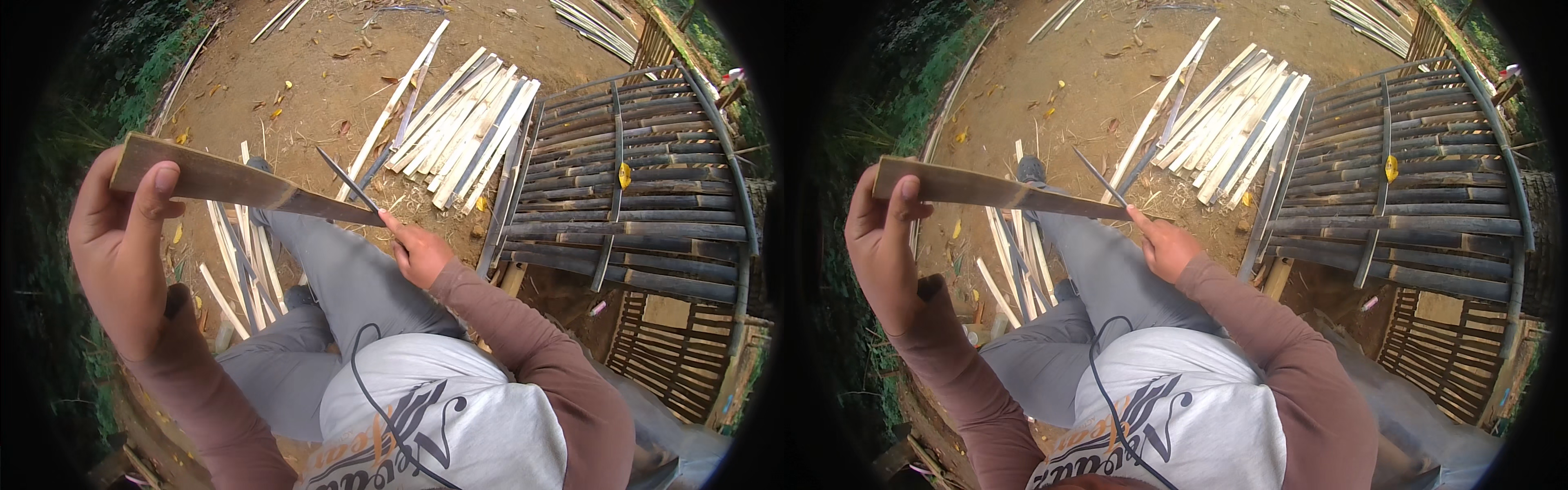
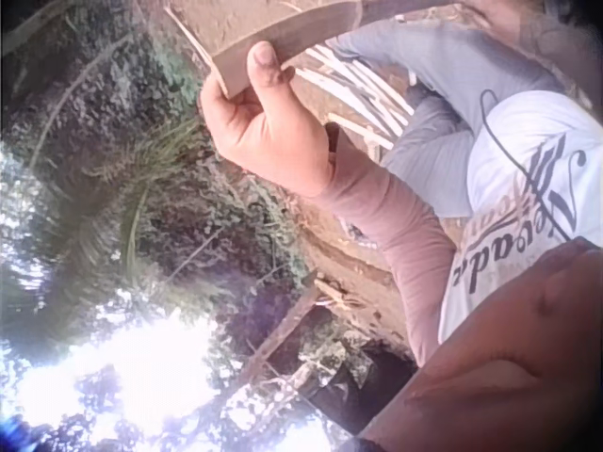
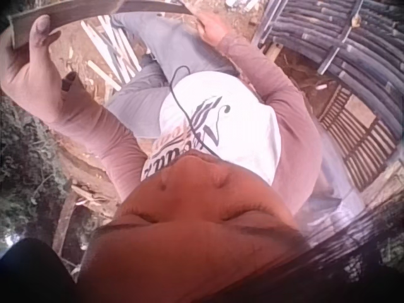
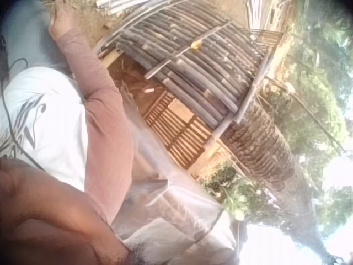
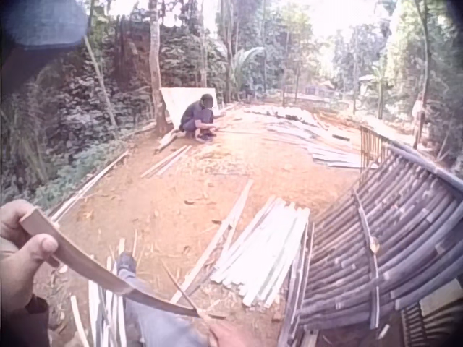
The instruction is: The person uses a machete to shave and trim a long bamboo strip held by hand, scraping the blade along the length of the wood to smooth it.
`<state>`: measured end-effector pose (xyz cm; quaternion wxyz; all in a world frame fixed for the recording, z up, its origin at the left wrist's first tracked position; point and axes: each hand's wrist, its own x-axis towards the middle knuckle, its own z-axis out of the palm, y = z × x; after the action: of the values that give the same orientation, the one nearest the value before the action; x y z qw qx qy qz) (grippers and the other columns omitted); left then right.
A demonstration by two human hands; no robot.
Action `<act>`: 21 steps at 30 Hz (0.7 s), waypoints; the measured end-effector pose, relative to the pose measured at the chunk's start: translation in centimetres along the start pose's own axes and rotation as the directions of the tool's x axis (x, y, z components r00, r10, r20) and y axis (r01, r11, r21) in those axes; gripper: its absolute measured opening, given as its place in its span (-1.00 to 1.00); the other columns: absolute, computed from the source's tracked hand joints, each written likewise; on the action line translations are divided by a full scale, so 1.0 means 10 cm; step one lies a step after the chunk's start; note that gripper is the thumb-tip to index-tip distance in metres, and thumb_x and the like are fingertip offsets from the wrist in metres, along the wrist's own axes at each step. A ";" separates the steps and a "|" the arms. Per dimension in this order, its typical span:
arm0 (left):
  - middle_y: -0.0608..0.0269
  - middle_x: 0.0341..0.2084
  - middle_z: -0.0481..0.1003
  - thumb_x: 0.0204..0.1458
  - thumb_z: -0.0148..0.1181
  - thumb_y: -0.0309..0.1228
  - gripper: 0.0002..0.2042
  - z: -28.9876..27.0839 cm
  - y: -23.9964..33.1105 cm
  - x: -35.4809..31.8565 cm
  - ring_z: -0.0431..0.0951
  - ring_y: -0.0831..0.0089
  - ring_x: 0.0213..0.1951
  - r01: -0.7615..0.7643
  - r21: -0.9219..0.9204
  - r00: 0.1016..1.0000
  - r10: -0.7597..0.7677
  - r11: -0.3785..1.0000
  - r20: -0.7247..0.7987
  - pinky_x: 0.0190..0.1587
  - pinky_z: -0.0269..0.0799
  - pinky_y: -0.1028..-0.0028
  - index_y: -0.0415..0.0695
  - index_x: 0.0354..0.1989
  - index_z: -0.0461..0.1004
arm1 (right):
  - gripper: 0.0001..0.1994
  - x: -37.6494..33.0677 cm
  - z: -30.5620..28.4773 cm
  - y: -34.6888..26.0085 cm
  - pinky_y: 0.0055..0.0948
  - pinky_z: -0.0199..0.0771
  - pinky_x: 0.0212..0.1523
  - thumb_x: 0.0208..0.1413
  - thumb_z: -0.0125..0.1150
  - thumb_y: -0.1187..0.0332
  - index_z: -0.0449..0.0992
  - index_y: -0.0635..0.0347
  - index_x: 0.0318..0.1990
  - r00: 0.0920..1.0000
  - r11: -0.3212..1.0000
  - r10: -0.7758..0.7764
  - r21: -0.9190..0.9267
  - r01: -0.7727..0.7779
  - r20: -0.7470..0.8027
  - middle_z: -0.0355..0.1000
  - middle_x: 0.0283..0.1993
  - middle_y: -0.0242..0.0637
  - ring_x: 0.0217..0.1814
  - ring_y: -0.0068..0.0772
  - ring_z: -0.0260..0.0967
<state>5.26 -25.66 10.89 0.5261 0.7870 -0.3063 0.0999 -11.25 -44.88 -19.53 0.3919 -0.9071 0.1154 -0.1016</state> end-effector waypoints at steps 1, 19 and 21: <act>0.35 -0.32 0.60 0.13 0.44 -0.43 -0.75 -0.05 0.00 0.01 0.54 0.59 -0.24 0.013 0.019 1.000 -0.013 1.000 -0.004 -0.15 0.44 0.53 -0.25 -0.07 0.62 | -0.34 -0.01 -0.03 -0.16 -0.09 0.58 -0.09 0.32 0.05 0.42 0.12 -0.14 0.56 1.000 0.999 -0.011 -0.045 0.011 0.001 0.50 -0.19 -0.05 -0.18 0.07 0.52; 0.28 -0.24 0.61 0.23 0.39 -0.29 -0.71 -0.38 -0.52 0.28 0.55 0.55 -0.26 -0.004 0.179 1.000 0.004 0.984 -0.001 -0.16 0.50 0.52 -0.24 -0.02 0.62 | -0.33 -0.01 0.64 0.87 -0.04 0.55 -0.02 0.28 0.15 0.46 0.18 -0.06 0.54 0.999 0.995 0.046 0.091 -0.044 -0.015 0.53 -0.10 0.09 -0.06 0.17 0.53; 0.28 -0.24 0.61 0.23 0.38 -0.29 -0.71 -0.41 -0.56 0.29 0.55 0.56 -0.26 -0.001 0.159 1.000 0.001 0.987 0.005 -0.16 0.50 0.52 -0.24 -0.02 0.62 | -0.35 -0.10 0.85 1.41 -0.02 0.53 0.02 0.31 0.11 0.42 0.16 -0.09 0.55 0.950 0.966 0.258 -0.030 -0.256 0.177 0.54 -0.06 0.11 -0.03 0.19 0.53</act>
<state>11.52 -21.66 9.74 0.4608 0.8266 -0.2991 0.1222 -11.67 -48.14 -35.69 0.4073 -0.8912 0.1970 0.0326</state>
